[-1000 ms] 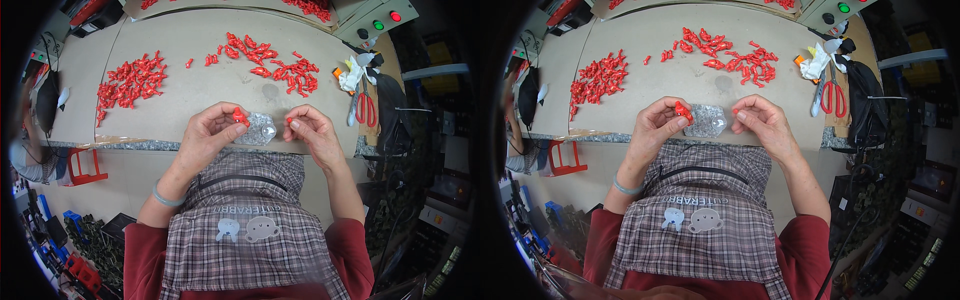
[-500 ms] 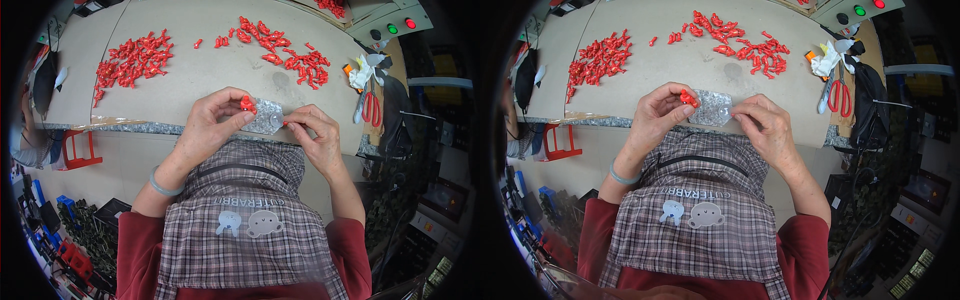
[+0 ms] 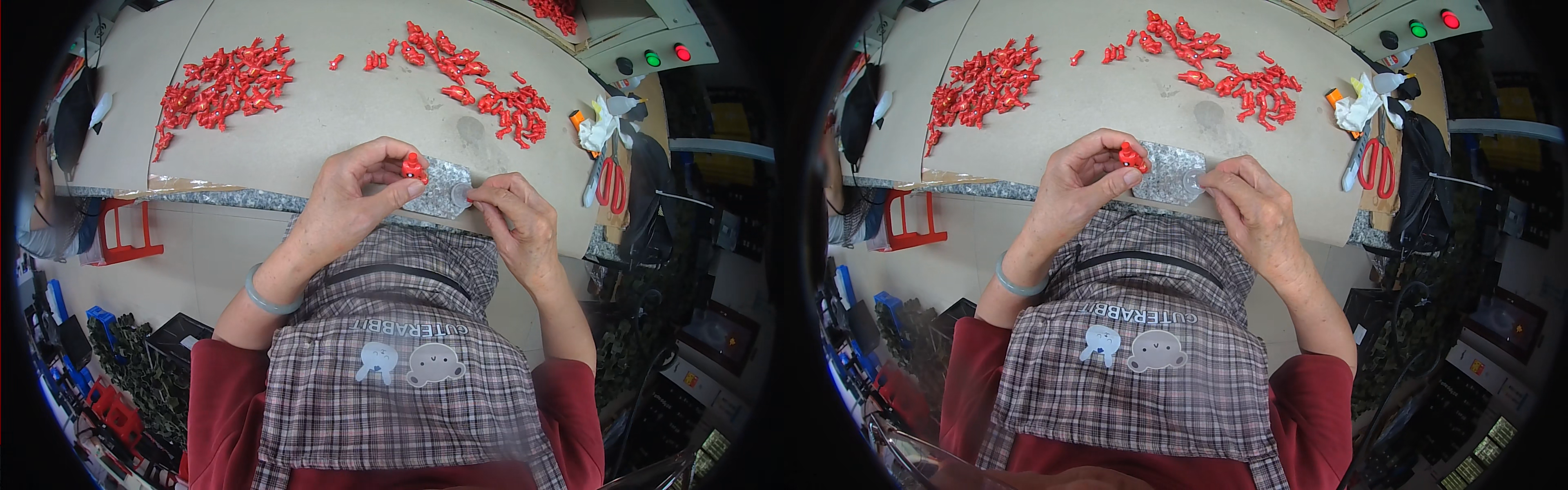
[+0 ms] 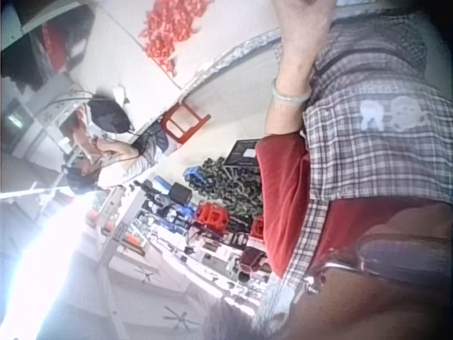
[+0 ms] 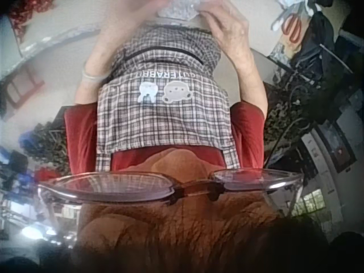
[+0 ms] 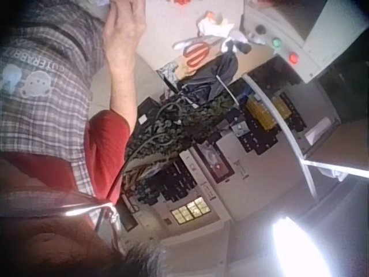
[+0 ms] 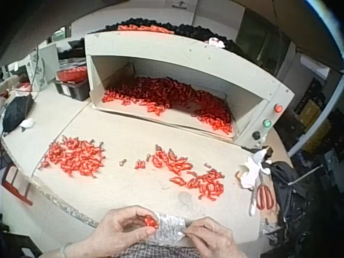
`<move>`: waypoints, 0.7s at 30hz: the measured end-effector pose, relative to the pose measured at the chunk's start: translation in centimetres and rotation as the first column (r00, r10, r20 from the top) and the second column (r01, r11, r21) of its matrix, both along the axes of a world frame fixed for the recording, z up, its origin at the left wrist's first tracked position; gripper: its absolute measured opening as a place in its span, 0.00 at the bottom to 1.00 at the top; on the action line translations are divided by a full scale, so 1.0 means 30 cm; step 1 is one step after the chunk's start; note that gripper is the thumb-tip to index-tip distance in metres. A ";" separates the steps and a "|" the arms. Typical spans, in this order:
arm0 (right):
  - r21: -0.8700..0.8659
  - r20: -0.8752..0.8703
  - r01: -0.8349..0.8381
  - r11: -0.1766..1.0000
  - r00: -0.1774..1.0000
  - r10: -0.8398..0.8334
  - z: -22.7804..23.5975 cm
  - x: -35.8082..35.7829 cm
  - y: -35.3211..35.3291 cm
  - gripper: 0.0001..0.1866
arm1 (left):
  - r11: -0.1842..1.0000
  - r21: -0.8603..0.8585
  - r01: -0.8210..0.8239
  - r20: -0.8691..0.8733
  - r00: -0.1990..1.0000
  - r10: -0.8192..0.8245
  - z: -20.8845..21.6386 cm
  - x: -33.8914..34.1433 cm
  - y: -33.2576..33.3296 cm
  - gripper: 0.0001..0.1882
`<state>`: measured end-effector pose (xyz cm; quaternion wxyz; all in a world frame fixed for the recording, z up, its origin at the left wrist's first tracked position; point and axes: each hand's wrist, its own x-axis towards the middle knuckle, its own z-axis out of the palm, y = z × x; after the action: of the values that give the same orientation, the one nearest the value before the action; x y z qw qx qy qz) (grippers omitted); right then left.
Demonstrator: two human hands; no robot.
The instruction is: Assembling small red plastic components into larger units at an industrial workbench.
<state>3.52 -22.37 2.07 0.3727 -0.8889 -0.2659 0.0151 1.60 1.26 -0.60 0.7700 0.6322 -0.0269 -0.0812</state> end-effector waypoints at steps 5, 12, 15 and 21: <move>-0.013 0.055 -0.022 1.000 0.998 0.023 -0.007 0.007 0.000 0.11 | 1.000 0.012 0.000 -0.015 1.000 0.001 0.003 0.000 0.001 0.11; -0.151 0.183 -0.111 0.982 0.973 0.138 0.025 0.010 -0.001 0.12 | 1.000 0.020 0.015 0.051 0.999 -0.016 0.006 0.005 0.003 0.10; -0.162 0.136 -0.110 0.981 0.982 0.133 0.046 0.007 0.000 0.11 | 1.000 0.010 0.018 0.012 1.000 -0.018 0.010 0.004 0.003 0.10; 0.038 -0.174 0.048 0.998 0.984 -0.041 0.048 0.025 -0.006 0.06 | 0.998 -0.038 0.047 -0.068 0.996 -0.049 0.022 -0.008 -0.009 0.11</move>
<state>4.27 -22.54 3.51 0.4132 -0.8819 -0.2129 0.0783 1.36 1.01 0.07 0.7798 0.6140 -0.0169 -0.1211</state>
